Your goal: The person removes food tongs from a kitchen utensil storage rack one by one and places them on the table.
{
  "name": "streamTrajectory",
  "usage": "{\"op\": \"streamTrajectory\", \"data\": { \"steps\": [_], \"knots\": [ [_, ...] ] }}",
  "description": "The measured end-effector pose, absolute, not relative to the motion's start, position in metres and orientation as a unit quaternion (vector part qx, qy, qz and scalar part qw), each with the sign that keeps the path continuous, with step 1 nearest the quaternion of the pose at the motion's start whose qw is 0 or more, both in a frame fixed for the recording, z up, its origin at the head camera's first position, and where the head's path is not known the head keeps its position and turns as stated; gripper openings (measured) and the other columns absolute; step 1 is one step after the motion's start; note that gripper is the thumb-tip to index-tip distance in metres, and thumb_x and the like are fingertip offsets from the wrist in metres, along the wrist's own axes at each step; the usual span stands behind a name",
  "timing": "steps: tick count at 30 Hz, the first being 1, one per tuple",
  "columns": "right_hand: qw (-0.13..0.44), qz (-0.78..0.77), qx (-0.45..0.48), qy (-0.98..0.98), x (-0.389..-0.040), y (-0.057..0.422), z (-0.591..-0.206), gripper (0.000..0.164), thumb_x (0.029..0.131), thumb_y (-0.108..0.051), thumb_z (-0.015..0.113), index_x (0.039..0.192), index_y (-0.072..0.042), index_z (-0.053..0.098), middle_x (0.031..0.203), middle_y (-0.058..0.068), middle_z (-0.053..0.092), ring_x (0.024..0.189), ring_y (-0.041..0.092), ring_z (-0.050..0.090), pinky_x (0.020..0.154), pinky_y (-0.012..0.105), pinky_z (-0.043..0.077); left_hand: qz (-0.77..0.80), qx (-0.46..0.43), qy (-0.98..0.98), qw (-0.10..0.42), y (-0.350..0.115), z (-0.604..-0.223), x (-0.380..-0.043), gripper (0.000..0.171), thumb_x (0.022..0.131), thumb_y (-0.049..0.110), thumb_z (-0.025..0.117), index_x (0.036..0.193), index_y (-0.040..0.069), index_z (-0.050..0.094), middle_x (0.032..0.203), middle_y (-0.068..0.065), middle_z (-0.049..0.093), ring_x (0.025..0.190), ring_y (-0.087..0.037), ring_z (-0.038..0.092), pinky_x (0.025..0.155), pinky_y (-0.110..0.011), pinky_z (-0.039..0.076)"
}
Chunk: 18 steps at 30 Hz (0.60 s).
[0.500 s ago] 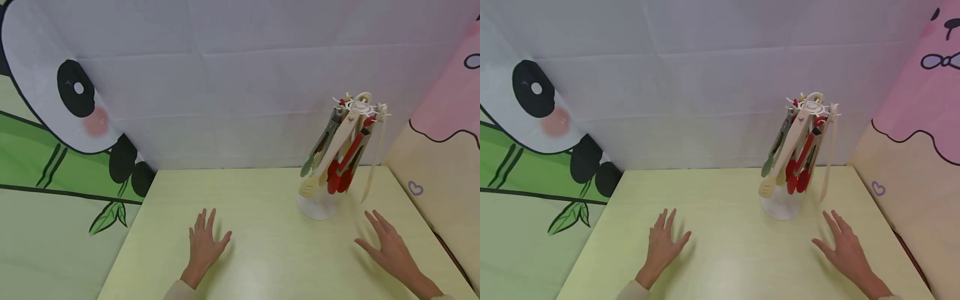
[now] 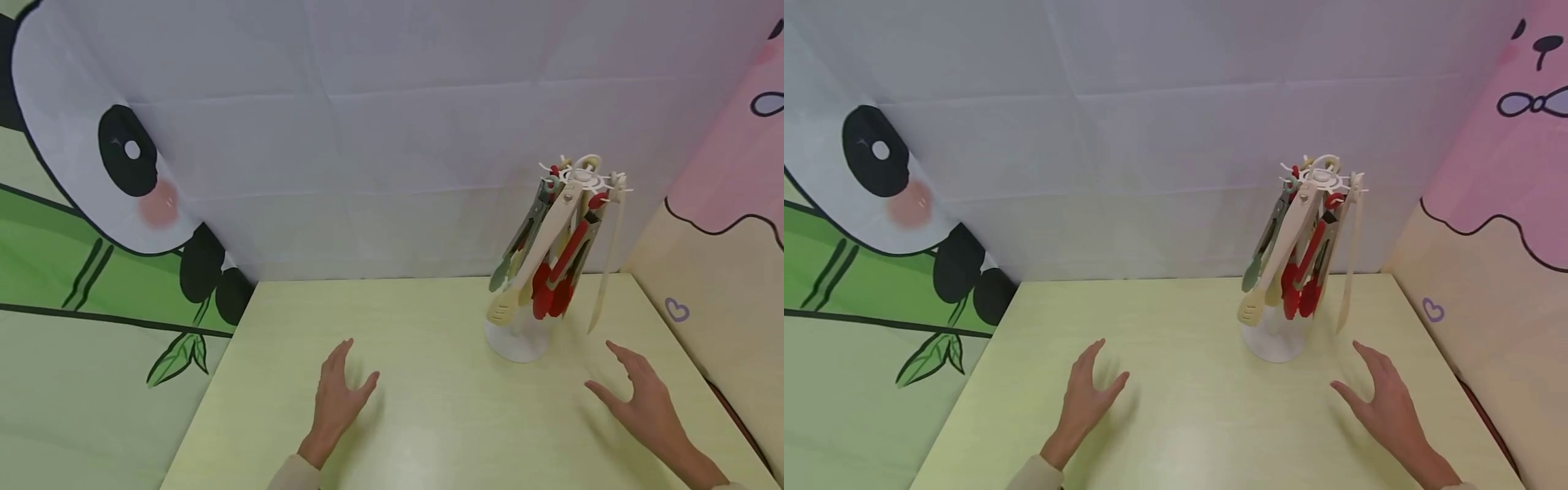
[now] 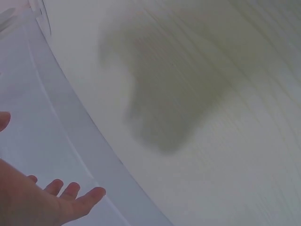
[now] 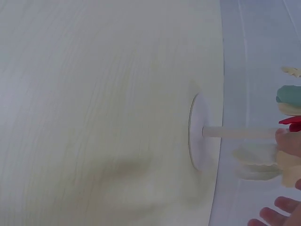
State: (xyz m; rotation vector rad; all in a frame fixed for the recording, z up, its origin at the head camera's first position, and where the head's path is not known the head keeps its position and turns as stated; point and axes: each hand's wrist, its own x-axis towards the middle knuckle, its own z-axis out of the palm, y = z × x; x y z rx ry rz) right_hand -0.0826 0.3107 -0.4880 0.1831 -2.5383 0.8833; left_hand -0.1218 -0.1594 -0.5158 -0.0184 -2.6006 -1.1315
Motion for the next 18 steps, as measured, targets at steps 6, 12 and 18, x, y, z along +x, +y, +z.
{"op": "streamTrajectory", "data": {
  "steps": [6,12,18],
  "knots": [
    [0.242,0.321,0.065,-0.913,-0.083,0.307,-0.484,0.074,0.069,-0.014,0.084,0.134,-0.003,0.049,0.119,0.013,0.054,0.101,0.0,0.041,0.077,0.004,0.029,-0.431,-0.009,-0.89,0.148,-0.159,-0.512,-0.122,0.067,0.08,0.035,0.075,0.14,0.023,0.045,0.141,-0.001,0.043,0.13,-0.022,0.038,0.098,-0.052,0.036],
    [0.265,0.334,0.069,-0.902,-0.084,0.302,-0.476,0.074,0.067,-0.008,0.084,0.132,0.0,0.051,0.116,0.016,0.056,0.103,-0.008,0.041,0.079,-0.001,0.028,-0.461,-0.029,-0.874,0.154,-0.158,-0.508,-0.126,0.066,0.08,0.034,0.075,0.138,0.027,0.045,0.138,0.001,0.046,0.125,-0.022,0.043,0.097,-0.051,0.038],
    [0.28,0.344,0.057,-0.894,-0.087,0.301,-0.469,0.075,0.067,-0.006,0.084,0.134,-0.003,0.05,0.115,0.015,0.056,0.104,-0.016,0.039,0.078,0.0,0.031,-0.48,-0.051,-0.863,0.15,-0.155,-0.501,-0.131,0.066,0.081,0.033,0.075,0.138,0.03,0.044,0.135,0.004,0.048,0.121,-0.019,0.045,0.095,-0.048,0.039]
  ]
}}
